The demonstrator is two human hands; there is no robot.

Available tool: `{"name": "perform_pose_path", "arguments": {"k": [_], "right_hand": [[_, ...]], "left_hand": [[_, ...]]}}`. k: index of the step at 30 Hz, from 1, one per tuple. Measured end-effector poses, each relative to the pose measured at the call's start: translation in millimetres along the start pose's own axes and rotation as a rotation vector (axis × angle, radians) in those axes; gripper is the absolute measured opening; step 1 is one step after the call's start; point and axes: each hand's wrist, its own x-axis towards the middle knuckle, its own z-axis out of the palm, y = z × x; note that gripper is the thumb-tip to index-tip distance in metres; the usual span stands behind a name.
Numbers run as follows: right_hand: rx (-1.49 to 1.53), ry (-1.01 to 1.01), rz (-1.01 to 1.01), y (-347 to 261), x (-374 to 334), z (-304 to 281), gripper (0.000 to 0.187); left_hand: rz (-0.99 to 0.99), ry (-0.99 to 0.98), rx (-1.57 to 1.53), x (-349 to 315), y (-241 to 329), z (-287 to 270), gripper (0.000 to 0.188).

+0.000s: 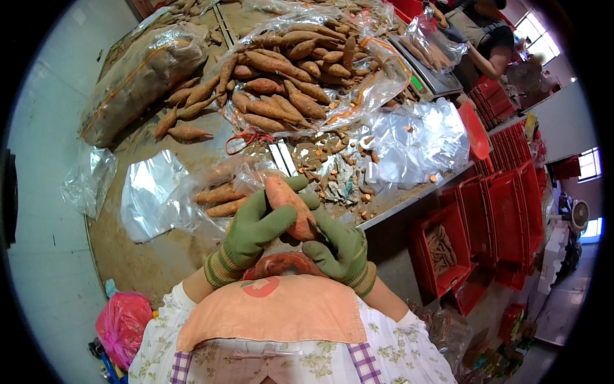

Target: The person peels sweet potatoes by hand, scrapes off damaged spots, and places them into plastic bags at a sorting table.

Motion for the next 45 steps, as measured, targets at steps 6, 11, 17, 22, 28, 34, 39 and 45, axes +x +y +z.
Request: {"name": "perform_pose_path", "arguments": {"k": [6,11,17,22,28,34,39,45], "right_hand": [[-0.042,-0.01,0.004,-27,24,-30,0.033],[-0.358,-0.101,-0.108,-45,43,-42,0.037],[-0.427,-0.115,-0.204,-51,50,-37,0.049],[-0.426,-0.157,-0.191,-47,47,-32,0.053],[-0.423,-0.171,-0.164,-44,45,-28,0.057],[-0.45,-0.229,-0.17,-40,44,-31,0.071],[-0.467,-0.23,-0.177,-44,45,-32,0.076],[-0.516,-0.274,-0.167,-52,49,-32,0.071]], "left_hand": [[0.067,-0.045,-0.112,-7,2,3,0.074],[0.125,-0.019,0.074,-10,9,5,0.076],[0.216,0.024,0.358,-14,12,3,0.065],[0.257,0.036,0.458,-13,12,1,0.065],[0.265,0.06,0.498,-12,11,2,0.065],[0.311,0.034,0.539,-10,7,-4,0.066],[0.328,0.054,0.562,-9,3,-3,0.067],[0.169,0.053,0.463,-13,6,-5,0.069]]}}
